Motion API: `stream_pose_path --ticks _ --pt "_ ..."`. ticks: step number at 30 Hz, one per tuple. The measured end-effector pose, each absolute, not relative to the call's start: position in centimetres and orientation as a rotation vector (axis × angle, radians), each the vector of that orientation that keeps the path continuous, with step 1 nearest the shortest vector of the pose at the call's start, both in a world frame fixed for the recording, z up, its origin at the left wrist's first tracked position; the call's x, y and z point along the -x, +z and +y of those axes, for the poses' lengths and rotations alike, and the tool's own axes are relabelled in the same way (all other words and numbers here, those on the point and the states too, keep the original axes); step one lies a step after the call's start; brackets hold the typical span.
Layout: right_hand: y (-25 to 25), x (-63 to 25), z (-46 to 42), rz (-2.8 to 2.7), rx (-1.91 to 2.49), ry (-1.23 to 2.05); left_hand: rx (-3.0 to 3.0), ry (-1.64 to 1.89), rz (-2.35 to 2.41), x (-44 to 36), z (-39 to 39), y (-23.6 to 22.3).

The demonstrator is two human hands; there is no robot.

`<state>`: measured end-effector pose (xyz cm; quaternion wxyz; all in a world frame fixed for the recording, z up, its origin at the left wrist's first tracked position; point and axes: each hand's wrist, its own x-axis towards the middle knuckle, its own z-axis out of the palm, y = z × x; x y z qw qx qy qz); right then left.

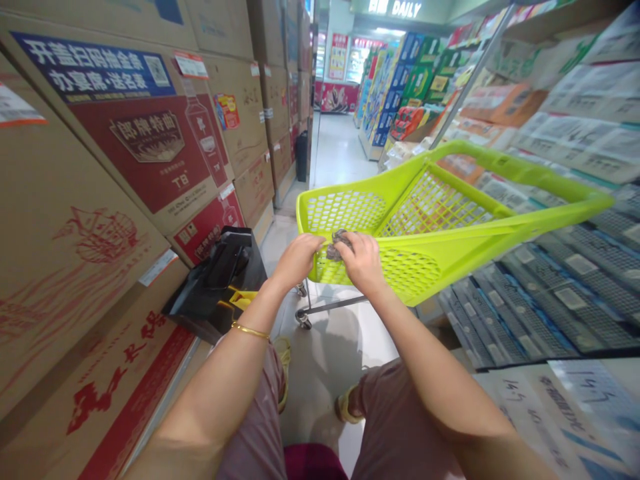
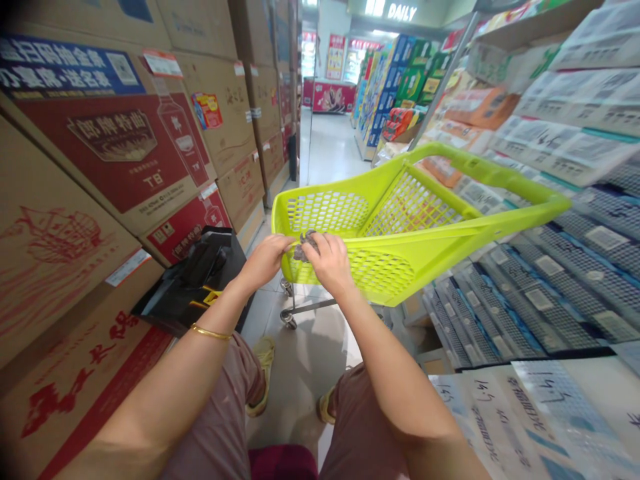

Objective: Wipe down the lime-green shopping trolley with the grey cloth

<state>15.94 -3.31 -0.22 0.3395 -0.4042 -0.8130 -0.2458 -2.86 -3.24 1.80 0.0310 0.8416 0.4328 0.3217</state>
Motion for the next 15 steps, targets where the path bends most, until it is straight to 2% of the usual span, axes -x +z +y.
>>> stream_pose_path --ticks 8,15 --pt "0.0 -20.3 -3.5 -1.937 1.191 -0.683 -2.596 0.993 1.406 2.7 -3.1 1.5" --pt "-0.7 -15.4 -3.4 -1.887 1.152 -0.677 -2.550 1.078 1.375 2.3 -3.3 1.5"
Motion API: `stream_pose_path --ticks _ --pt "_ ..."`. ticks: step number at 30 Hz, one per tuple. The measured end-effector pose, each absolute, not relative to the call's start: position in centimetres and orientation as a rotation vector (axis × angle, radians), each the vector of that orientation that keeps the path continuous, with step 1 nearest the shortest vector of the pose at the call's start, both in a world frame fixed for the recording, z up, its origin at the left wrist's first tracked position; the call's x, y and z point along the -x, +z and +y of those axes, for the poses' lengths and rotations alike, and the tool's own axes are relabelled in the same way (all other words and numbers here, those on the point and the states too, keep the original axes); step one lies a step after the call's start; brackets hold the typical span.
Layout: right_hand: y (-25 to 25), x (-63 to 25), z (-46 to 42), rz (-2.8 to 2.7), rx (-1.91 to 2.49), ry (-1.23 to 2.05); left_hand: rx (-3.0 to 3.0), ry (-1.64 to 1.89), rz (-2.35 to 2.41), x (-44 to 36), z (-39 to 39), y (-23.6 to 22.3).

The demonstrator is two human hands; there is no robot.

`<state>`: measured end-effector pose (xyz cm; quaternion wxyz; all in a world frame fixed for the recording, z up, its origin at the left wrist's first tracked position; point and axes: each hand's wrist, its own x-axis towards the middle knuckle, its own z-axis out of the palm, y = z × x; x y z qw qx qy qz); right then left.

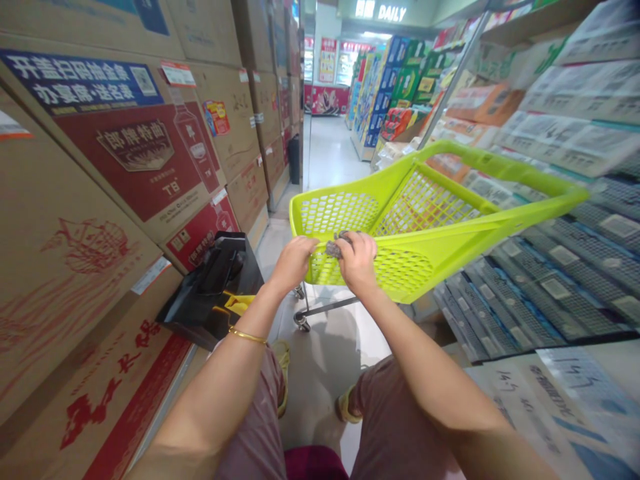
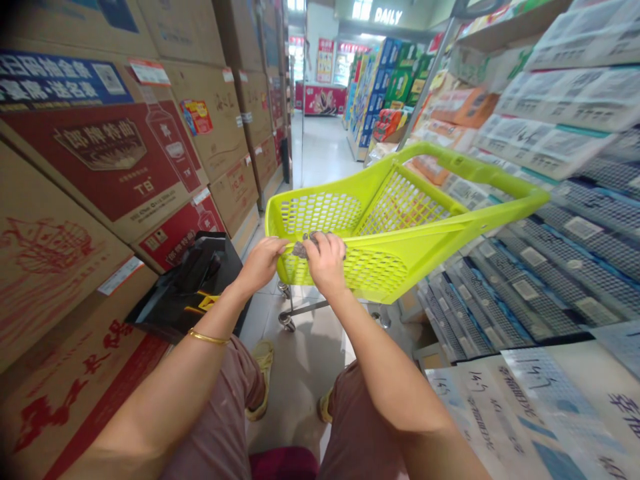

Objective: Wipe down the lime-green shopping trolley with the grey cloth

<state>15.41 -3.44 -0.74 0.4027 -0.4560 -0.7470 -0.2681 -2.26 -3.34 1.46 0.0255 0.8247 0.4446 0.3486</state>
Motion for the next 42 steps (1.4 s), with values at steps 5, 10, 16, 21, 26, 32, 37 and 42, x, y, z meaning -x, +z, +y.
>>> stream_pose_path --ticks 5,10,16,21,26,32,37,42 --pt "-1.7 -12.4 -2.9 -1.905 1.080 -0.722 -2.516 1.104 1.345 2.3 -3.4 1.9" --pt "-1.5 -13.5 -2.6 -1.989 0.957 -0.824 -2.541 1.076 1.325 2.7 -3.3 2.0" --pt "-0.7 -17.0 -2.6 -2.046 1.004 -0.828 -2.600 1.029 1.344 3.1 -2.9 1.6" --pt "-1.0 -20.9 -2.5 -1.838 1.108 -0.802 -2.599 1.046 1.374 3.1 -2.9 1.5" --pt "-1.6 -20.9 -2.4 -1.698 1.179 -0.700 -2.582 1.051 1.403 2.8 -3.0 1.3" --pt "-2.0 -14.7 -2.7 -1.841 1.085 -0.717 -2.550 1.058 1.472 2.2 -3.4 1.5" --pt "-2.3 -12.0 -2.6 -1.891 1.018 -0.783 -2.600 1.007 1.463 2.4 -3.6 1.7" --pt "-1.5 -13.5 -2.8 -2.017 0.970 -0.822 -2.619 0.963 1.483 2.9 -3.3 1.7"
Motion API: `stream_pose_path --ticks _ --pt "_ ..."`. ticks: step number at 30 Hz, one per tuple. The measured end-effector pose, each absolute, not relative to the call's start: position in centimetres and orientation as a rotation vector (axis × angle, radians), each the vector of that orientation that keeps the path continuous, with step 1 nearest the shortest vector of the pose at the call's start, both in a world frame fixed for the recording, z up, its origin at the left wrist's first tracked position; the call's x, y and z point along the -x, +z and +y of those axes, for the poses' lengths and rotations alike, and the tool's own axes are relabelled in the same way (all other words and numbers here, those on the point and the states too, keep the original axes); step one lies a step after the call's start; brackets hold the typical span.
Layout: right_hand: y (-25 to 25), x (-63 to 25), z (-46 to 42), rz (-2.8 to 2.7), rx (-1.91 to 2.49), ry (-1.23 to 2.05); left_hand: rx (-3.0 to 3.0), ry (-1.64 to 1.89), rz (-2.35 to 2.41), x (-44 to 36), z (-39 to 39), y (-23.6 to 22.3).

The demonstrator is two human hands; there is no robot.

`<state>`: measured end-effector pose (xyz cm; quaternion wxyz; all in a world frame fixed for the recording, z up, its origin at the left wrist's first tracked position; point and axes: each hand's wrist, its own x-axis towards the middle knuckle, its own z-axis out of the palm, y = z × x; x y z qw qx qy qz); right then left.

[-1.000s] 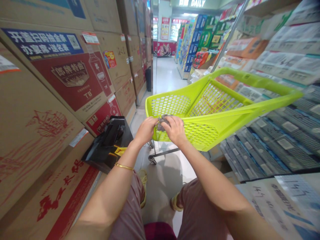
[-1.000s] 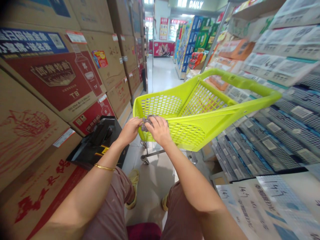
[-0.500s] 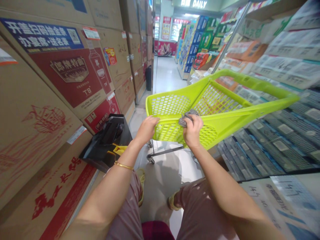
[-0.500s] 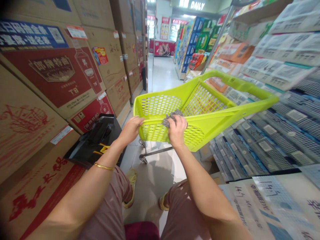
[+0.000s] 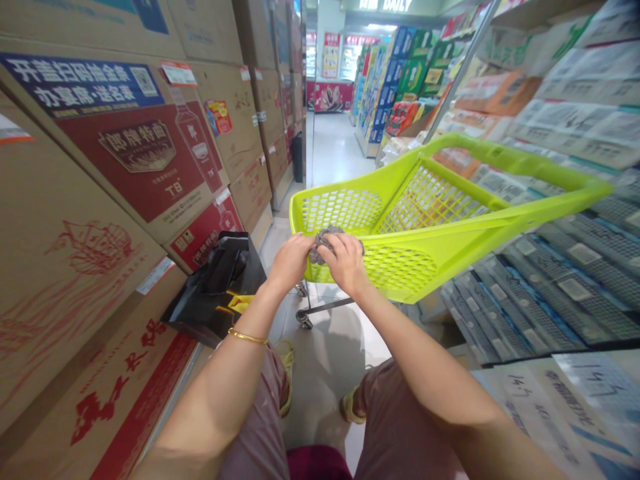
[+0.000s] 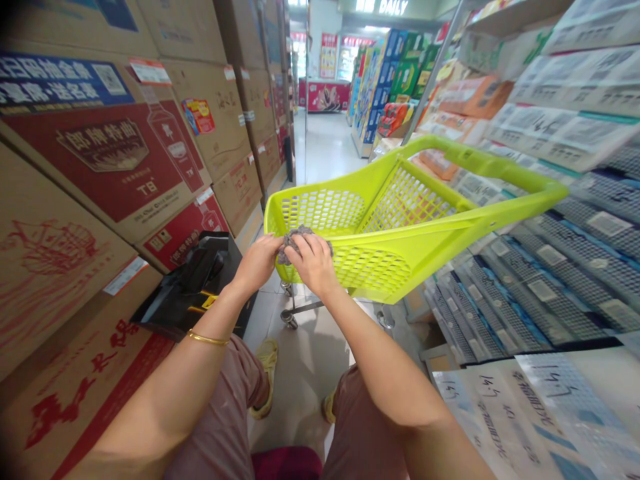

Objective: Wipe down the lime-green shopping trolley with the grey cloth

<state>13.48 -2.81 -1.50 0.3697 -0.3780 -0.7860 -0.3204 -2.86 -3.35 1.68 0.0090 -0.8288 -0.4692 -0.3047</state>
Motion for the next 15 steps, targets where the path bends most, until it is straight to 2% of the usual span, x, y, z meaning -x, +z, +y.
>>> stream_pose_path --ticks 4,10,15 --pt "-1.0 -15.7 -2.9 -2.099 0.972 -0.747 2.579 -0.954 -1.468 3.0 -3.0 1.4" --pt "-1.4 -19.1 -2.7 -1.945 1.092 -0.789 2.574 -0.957 -1.466 2.9 -2.9 1.3" --pt "-1.7 -19.9 -2.8 -1.815 1.148 -0.688 2.529 -0.924 -1.490 2.5 -3.3 1.4"
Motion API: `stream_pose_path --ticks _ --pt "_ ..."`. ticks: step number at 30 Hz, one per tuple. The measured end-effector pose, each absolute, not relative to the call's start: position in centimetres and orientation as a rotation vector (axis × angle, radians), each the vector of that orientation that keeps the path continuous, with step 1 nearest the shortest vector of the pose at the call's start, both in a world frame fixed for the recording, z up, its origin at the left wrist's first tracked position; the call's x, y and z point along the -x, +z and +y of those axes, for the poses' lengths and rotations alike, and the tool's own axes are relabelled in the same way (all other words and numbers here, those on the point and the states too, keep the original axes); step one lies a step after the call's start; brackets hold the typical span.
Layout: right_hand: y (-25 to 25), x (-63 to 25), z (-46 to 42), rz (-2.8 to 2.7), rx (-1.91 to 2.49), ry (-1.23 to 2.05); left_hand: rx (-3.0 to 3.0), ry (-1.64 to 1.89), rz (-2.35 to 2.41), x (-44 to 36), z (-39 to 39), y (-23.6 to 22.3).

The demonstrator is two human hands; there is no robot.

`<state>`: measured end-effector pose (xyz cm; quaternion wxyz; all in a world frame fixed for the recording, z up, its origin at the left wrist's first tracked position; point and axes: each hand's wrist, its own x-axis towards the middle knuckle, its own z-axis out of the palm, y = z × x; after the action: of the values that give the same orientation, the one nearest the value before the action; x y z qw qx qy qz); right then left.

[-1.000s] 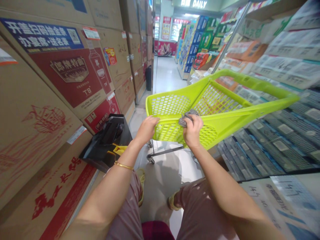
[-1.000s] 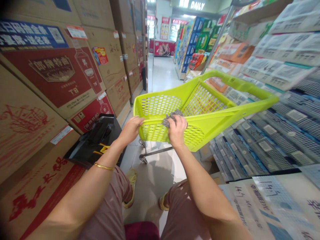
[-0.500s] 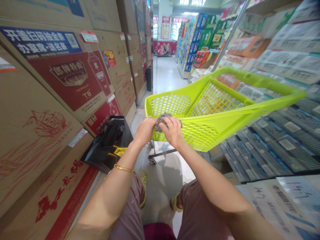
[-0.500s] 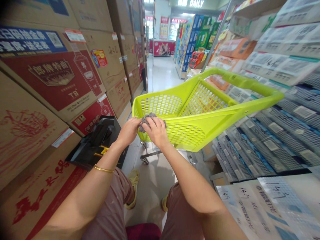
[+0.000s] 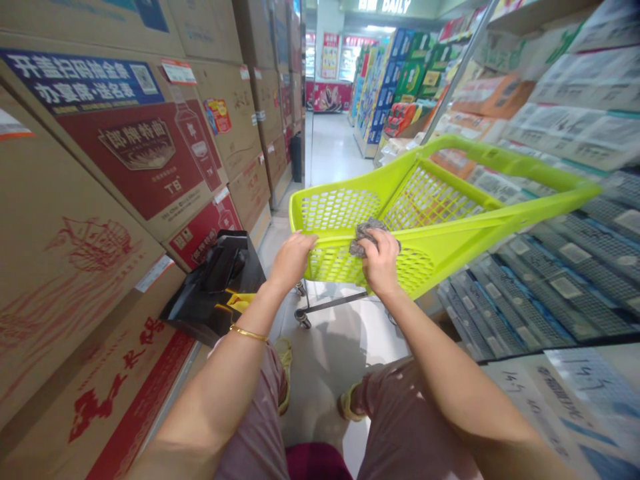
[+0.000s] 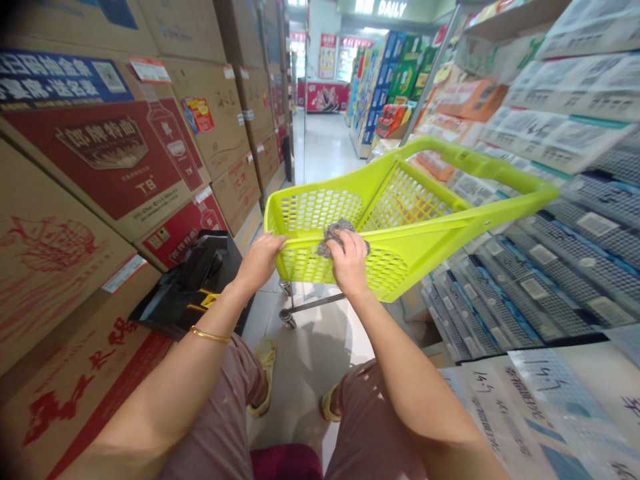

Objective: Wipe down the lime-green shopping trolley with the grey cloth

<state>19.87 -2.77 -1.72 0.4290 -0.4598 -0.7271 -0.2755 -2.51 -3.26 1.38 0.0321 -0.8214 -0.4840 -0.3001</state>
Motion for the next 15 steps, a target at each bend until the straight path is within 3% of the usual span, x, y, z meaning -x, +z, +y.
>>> stream_pose_path --ticks 15 --pt "-2.2 -12.8 -2.6 -1.966 1.033 -0.675 2.577 -1.027 -1.495 1.7 -3.6 2.0"
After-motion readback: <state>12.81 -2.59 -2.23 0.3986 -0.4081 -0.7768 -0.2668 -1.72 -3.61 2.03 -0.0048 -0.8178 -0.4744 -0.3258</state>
